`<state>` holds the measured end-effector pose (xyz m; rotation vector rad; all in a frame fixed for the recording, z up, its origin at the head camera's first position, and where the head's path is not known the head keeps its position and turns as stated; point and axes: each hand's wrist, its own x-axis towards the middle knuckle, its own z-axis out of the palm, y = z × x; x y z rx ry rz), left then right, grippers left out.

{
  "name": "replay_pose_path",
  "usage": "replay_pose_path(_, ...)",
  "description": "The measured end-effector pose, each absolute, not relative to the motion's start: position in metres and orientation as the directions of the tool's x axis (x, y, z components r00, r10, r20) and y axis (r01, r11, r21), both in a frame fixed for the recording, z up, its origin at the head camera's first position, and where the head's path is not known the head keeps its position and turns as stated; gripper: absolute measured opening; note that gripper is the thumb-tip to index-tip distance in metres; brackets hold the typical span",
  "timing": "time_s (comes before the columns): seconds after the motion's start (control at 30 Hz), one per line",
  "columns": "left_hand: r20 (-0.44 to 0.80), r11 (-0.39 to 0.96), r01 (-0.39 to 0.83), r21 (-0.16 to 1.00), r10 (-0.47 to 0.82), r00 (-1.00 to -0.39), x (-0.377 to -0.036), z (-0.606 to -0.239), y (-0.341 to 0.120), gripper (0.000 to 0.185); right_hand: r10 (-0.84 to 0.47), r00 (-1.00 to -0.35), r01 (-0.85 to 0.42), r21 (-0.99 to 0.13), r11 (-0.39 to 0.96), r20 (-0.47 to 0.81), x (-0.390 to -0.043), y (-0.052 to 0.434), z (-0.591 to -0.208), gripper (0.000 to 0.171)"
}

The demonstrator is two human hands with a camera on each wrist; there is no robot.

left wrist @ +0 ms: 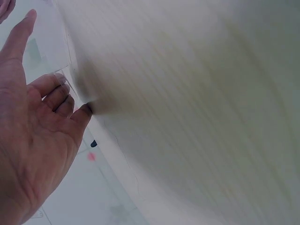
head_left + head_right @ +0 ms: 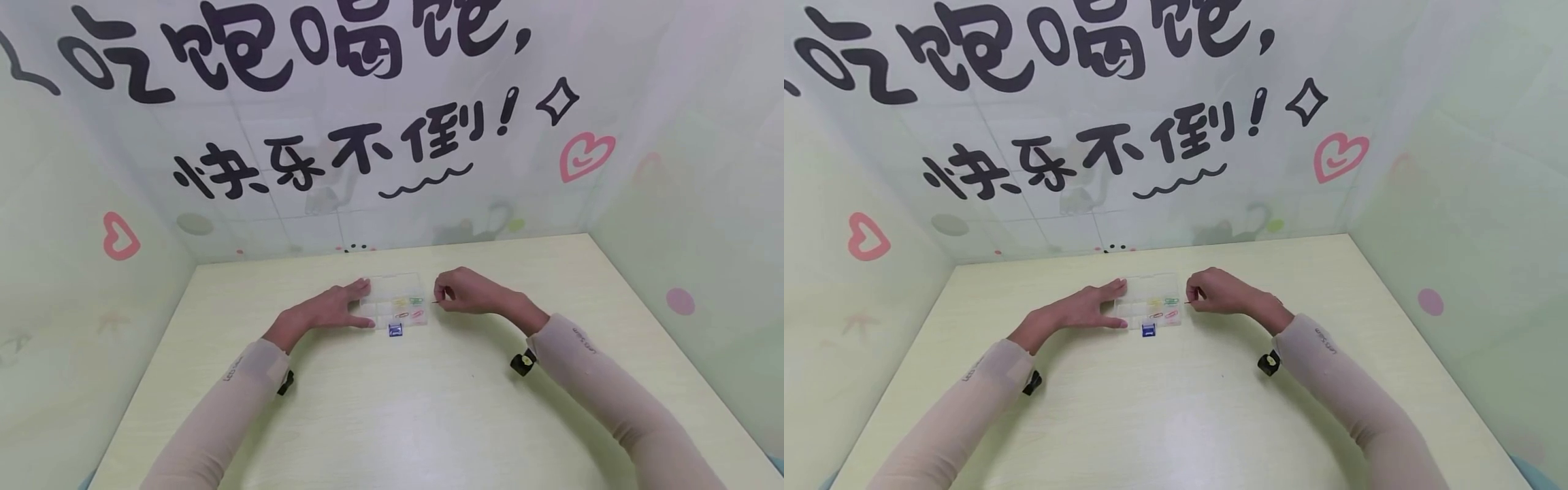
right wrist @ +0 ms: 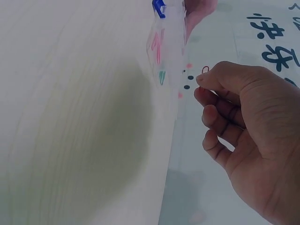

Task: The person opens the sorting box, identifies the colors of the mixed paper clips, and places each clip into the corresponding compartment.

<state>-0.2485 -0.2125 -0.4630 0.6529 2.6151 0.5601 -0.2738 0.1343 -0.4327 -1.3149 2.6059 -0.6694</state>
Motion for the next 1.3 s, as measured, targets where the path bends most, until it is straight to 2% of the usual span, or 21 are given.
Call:
replay_pose_path(0.27,-0.258,0.808,0.366,0.462,0.517,-0.816,-0.249,-0.464,-0.213,0.108,-0.821,-0.56,-0.765,-0.449,0.462,0.11,-0.275,0.114,-0.437,0.012)
replay_pose_path(0.53,-0.256,0.805,0.364,0.469,0.518,-0.816,-0.251,-0.466,-0.214,0.109,-0.826,-0.544,-0.788,-0.428,0.444,0.145,-0.275,0.091,-0.443,0.011)
replay_pose_path(0.93,-0.248,0.8,0.376,0.468,0.527,-0.813,-0.252,-0.465,-0.214,0.109,-0.822,-0.556,-0.769,-0.451,0.453,0.124,-0.272,0.071,-0.448,0.006)
replay_pose_path(1.3,-0.259,0.802,0.365,0.474,0.523,-0.812,-0.25,-0.462,-0.213,0.109,-0.812,-0.576,-0.753,-0.447,0.482,0.096,-0.269,0.079,-0.449,0.006)
